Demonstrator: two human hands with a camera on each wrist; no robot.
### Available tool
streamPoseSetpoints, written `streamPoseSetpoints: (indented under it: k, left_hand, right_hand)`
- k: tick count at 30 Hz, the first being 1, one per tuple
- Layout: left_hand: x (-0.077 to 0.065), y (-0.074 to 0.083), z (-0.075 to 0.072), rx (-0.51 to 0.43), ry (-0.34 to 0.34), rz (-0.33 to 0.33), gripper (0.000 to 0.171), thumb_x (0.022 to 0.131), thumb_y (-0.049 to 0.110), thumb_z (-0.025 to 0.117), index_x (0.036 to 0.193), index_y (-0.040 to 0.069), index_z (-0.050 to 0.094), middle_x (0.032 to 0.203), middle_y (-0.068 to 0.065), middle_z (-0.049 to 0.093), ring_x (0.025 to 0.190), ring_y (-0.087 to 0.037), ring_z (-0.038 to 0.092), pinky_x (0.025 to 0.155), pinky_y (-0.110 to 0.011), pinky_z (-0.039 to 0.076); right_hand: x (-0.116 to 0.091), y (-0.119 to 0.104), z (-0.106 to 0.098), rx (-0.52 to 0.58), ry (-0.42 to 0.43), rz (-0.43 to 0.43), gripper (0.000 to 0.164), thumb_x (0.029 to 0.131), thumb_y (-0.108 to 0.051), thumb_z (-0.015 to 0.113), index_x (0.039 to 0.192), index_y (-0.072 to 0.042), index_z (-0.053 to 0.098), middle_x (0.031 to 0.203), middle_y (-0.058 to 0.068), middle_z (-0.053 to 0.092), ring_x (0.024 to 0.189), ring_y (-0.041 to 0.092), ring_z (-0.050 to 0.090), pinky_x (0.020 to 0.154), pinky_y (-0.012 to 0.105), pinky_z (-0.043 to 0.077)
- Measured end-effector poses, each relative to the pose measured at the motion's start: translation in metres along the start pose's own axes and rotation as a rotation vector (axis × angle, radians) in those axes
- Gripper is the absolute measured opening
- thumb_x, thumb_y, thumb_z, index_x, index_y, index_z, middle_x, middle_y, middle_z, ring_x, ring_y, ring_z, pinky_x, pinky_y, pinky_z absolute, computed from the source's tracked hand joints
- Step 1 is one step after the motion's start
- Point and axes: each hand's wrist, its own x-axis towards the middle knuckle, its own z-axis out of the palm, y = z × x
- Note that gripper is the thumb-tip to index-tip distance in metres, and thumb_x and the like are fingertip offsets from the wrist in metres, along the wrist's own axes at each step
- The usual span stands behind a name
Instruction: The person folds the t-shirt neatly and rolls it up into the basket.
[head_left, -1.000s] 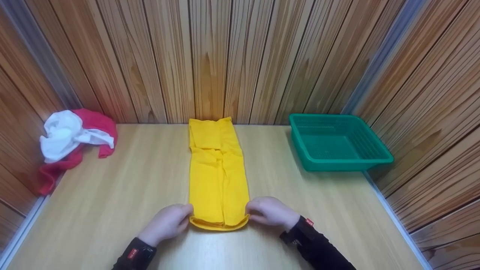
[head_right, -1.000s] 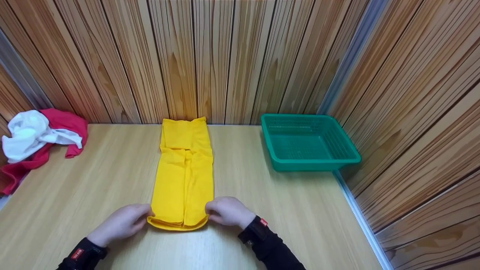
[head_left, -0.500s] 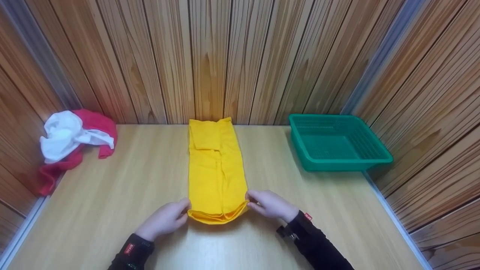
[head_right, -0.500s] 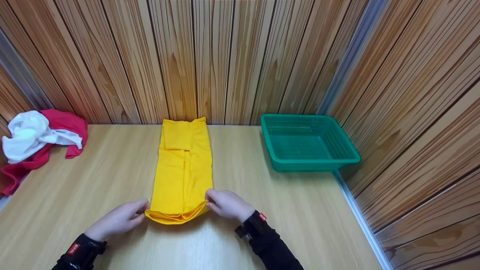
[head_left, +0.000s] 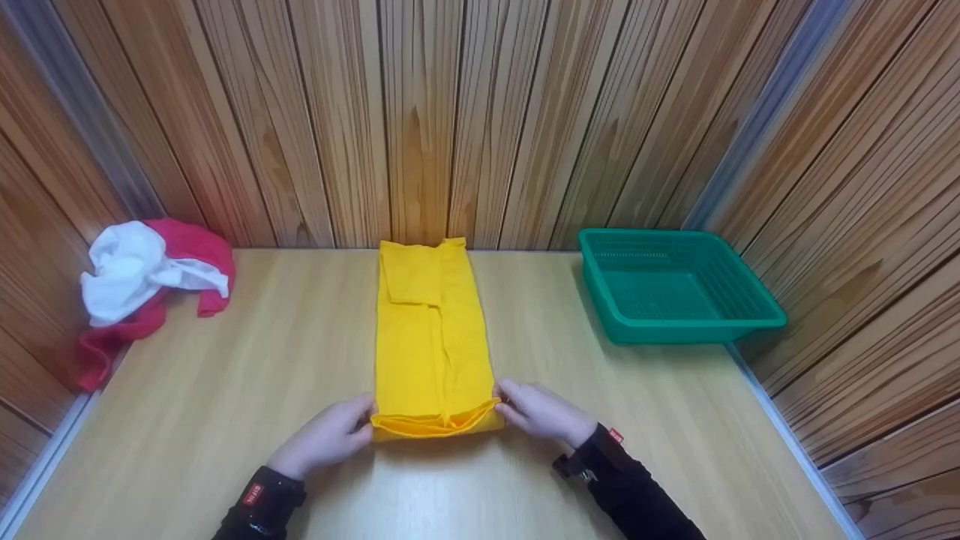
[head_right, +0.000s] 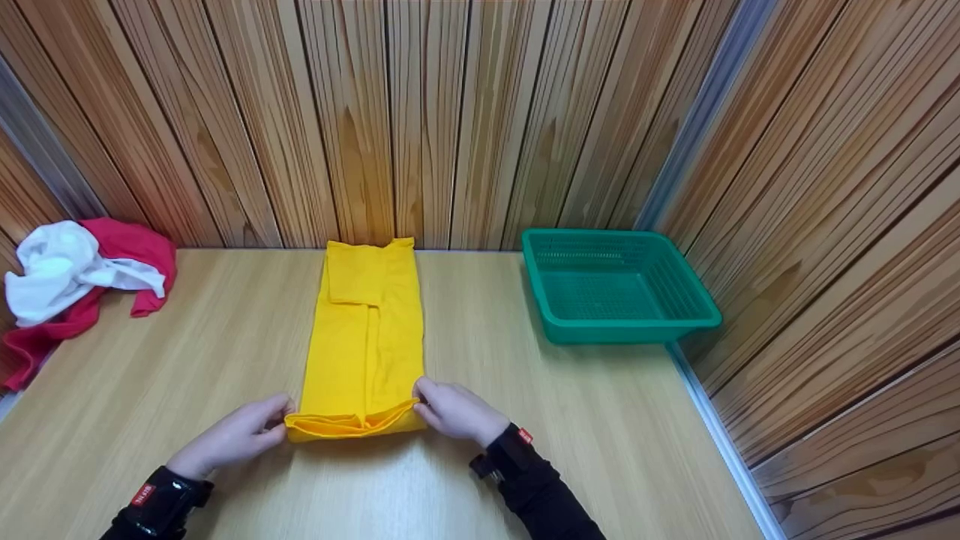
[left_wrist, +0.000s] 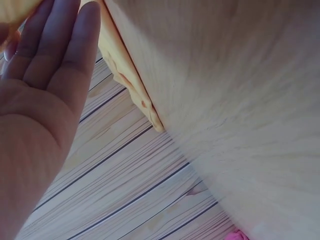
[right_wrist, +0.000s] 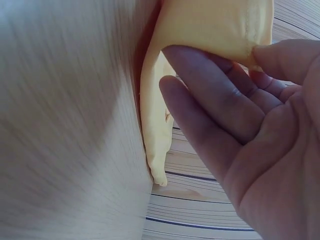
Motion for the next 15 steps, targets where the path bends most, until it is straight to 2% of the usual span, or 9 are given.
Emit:
streamPoseSetpoints:
  k: [6,10,15]
  left_hand:
    - [0.005,-0.002,0.000,-0.023,0.022,-0.035,0.012,0.088,0.008,0.062,0.096,0.014,0.055,0.081,0.007,0.053,0.078,-0.015,0.053,0.070,-0.032,0.044]
    - [0.010,-0.003,-0.001,-0.055,0.047,-0.081,0.012,0.089,0.008,0.061,0.098,0.013,0.055,0.084,0.005,0.054,0.080,-0.016,0.053,0.071,-0.033,0.044]
    - [0.013,-0.004,-0.001,-0.068,0.087,-0.101,0.012,0.089,0.007,0.061,0.098,0.013,0.055,0.082,0.004,0.055,0.078,-0.016,0.053,0.068,-0.032,0.044]
  right_hand:
    - [0.002,0.001,0.001,0.015,0.031,0.004,0.013,0.103,-0.024,0.053,0.106,-0.011,0.053,0.079,-0.009,0.050,0.071,0.009,0.050,0.065,0.026,0.046]
    - [0.005,0.001,-0.001,0.060,0.052,0.034,0.012,0.103,-0.023,0.053,0.107,-0.012,0.053,0.079,-0.008,0.052,0.069,0.009,0.051,0.064,0.026,0.046]
    - [0.010,0.003,-0.003,0.100,0.062,0.065,0.010,0.103,-0.023,0.053,0.106,-0.013,0.051,0.079,-0.007,0.054,0.067,0.010,0.052,0.062,0.028,0.047]
